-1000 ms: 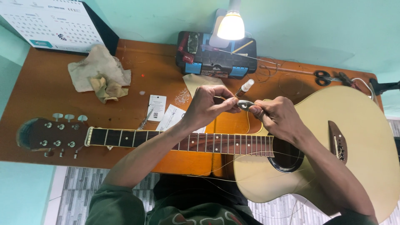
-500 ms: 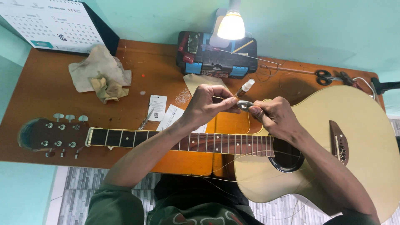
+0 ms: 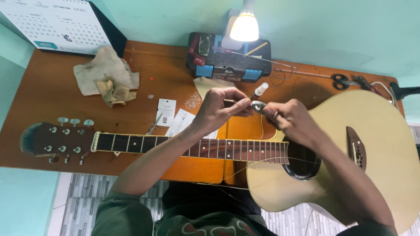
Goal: Trimming excess guitar strings with pliers and attempting to seat a new string in the bridge.
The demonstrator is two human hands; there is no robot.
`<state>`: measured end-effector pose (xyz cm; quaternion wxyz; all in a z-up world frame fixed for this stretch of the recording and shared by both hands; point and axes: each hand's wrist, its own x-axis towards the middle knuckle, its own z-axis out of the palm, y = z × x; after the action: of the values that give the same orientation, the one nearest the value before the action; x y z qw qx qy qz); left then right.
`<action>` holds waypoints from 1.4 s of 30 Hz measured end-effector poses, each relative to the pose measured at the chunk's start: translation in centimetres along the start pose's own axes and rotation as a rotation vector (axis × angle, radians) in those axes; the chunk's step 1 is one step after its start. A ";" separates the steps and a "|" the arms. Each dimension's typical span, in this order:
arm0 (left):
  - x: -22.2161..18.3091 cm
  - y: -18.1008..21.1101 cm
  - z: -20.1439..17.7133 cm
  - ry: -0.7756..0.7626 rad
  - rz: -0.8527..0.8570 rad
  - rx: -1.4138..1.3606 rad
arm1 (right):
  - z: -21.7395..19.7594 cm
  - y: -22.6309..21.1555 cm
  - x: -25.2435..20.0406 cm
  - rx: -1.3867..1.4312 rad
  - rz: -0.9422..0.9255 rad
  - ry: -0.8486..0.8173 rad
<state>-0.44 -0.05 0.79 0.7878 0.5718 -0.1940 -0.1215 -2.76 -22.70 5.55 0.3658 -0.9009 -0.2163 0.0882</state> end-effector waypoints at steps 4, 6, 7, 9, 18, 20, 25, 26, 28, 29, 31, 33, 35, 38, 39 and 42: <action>0.1 0.5 -0.2 0.008 0.006 0.064 | -2.0 -2.0 -0.3 -0.004 0.095 -0.138; 0.2 0.4 -0.3 0.029 0.019 0.064 | -2.3 -1.5 -0.5 0.288 0.210 -0.088; 0.2 0.2 -0.2 0.030 0.021 0.066 | -1.7 -0.9 -0.5 0.287 0.208 -0.088; 0.1 -0.3 -0.2 0.027 0.025 0.048 | -0.5 0.2 -0.4 0.420 0.139 0.135; -0.2 -1.0 0.5 -0.114 -0.035 0.035 | 1.0 -0.7 0.2 0.509 0.166 0.283; 0.0 -1.2 0.1 -0.125 -0.063 0.025 | 0.7 -0.8 0.1 0.510 0.158 0.275; 0.4 0.3 -0.5 -0.141 -0.173 -0.111 | -0.1 -0.5 -0.2 0.482 0.137 0.292; 0.4 0.9 -0.5 -0.119 -0.231 -0.138 | -0.4 -0.5 -0.1 0.494 0.148 0.311; 0.4 1.6 -0.6 -0.096 -0.285 -0.163 | -0.7 -0.3 -0.1 0.507 0.155 0.330; 0.4 1.7 -0.7 -0.110 -0.299 -0.179 | -0.7 -0.2 -0.2 0.530 0.164 0.337; 0.3 1.8 -0.5 -0.125 -0.314 -0.197 | -0.6 0.1 -0.2 0.553 0.174 0.344; 0.0 1.8 -0.2 -0.124 -0.112 -0.107 | -0.4 0.1 -0.1 0.586 0.173 0.342; 0.4 0.5 -0.7 -0.058 -0.029 -0.097 | -0.3 0.5 -0.3 0.669 0.162 0.403; 0.6 0.4 -1.7 0.000 0.154 -0.164 | -2.0 -0.2 -0.7 0.739 0.109 0.502; 0.4 0.7 -2.1 -0.002 0.244 -0.244 | -2.7 -0.7 -1.1 0.733 0.073 0.535; 0.7 1.0 -2.9 0.035 0.336 -0.399 | -3.7 -2.9 -1.4 0.205 0.013 0.485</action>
<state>1.49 2.46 1.08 0.8973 0.3671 -0.2448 -0.0149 -3.76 -23.80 10.24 0.4957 -0.8554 -0.1063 -0.1063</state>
